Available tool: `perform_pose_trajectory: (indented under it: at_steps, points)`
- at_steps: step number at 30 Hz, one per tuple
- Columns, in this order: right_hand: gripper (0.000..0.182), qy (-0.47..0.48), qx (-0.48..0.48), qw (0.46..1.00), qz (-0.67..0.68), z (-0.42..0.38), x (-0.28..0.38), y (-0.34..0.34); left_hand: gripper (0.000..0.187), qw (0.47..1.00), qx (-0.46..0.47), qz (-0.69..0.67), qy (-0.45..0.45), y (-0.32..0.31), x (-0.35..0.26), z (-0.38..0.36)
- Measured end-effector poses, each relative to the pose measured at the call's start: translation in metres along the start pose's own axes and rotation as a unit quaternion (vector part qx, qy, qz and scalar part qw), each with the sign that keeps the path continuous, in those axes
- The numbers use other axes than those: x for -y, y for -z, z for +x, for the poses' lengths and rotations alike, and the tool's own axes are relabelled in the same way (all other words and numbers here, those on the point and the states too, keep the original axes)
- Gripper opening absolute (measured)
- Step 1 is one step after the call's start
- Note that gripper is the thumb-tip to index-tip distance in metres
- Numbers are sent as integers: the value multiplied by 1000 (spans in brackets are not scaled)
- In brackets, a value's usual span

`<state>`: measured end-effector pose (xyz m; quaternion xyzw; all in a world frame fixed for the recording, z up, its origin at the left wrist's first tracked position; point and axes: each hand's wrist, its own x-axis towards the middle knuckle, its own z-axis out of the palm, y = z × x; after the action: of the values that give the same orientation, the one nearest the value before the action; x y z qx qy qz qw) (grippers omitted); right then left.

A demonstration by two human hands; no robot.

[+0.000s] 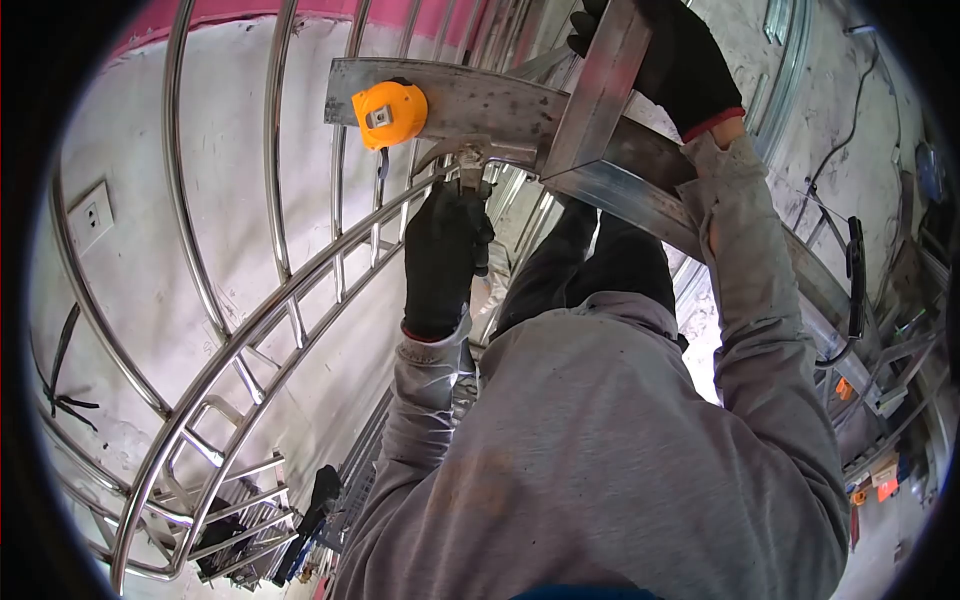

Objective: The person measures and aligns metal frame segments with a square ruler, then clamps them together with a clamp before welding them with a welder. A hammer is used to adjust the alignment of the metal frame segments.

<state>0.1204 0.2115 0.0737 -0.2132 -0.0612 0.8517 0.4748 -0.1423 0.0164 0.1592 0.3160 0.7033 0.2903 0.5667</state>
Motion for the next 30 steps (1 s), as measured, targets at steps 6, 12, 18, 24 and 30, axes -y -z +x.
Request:
perform_pose_trajectory:
  at_steps: [6, 12, 18, 24, 30]
  points:
    - [35, 0, 26, 1000, 11, 3, 0, 4, 17, 999, -27, -7, -42, 0, 1, -11]
    - [45, 32, -33, 998, -43, -4, -1, 1, 21, 852, -7, 424, -307, 9, 6, -40]
    - [47, 10, -31, 999, -27, -3, 2, 5, 31, 795, -146, 426, -407, 9, 57, -48]
    - [41, 4, -23, 1000, 5, 2, -1, 7, 24, 832, -91, 374, -398, 3, 42, -53]
    - [34, 27, 19, 999, 25, -3, 1, 5, 14, 848, -88, 397, -340, -10, 26, -49]
